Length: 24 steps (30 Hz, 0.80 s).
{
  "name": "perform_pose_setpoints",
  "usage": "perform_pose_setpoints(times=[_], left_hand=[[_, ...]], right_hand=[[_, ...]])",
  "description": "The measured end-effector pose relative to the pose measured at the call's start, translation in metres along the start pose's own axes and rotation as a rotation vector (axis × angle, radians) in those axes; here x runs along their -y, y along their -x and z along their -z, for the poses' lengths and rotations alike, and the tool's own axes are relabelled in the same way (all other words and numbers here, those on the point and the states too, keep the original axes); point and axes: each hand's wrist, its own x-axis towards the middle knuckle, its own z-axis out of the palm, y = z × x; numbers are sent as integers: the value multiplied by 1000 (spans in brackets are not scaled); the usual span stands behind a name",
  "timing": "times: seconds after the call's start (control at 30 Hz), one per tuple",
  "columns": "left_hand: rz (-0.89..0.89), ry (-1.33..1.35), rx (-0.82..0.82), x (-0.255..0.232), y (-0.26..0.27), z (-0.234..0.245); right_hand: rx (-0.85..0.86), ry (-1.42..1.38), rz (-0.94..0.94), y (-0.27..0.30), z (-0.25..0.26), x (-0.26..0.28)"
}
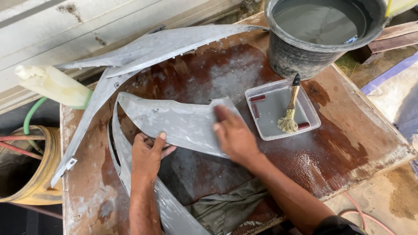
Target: The person sands a grey plastic car part with a sanding block, dipping the block into a container of water periodically. They then flip the part over to sand the other side and continue the process on a second car part.
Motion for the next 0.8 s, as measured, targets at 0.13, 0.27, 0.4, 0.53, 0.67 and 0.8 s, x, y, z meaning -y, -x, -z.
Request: perform_pose_setpoints(times=[0.13,0.27,0.4,0.53,0.67,0.8], left_hand=[[0,12,-9,-5,4,-2],[-6,-5,-2,-6,4,-1],[0,-8,-5,-7,5,-2],[-6,14,-24,-8,7,-3],[-19,-14,-6,-9,7,-3],[-16,-43,15,-8,5,-1]], right_hand=[[-78,12,-48,-2,-30,-47],[-44,-68,142,-5,-13,-1],[45,-42,124,-7,-12,2],[-16,0,-77,-20,-29,-38],[-73,-8,8,-18,-40,-37],[-45,-59,143,-15,-13,-9]])
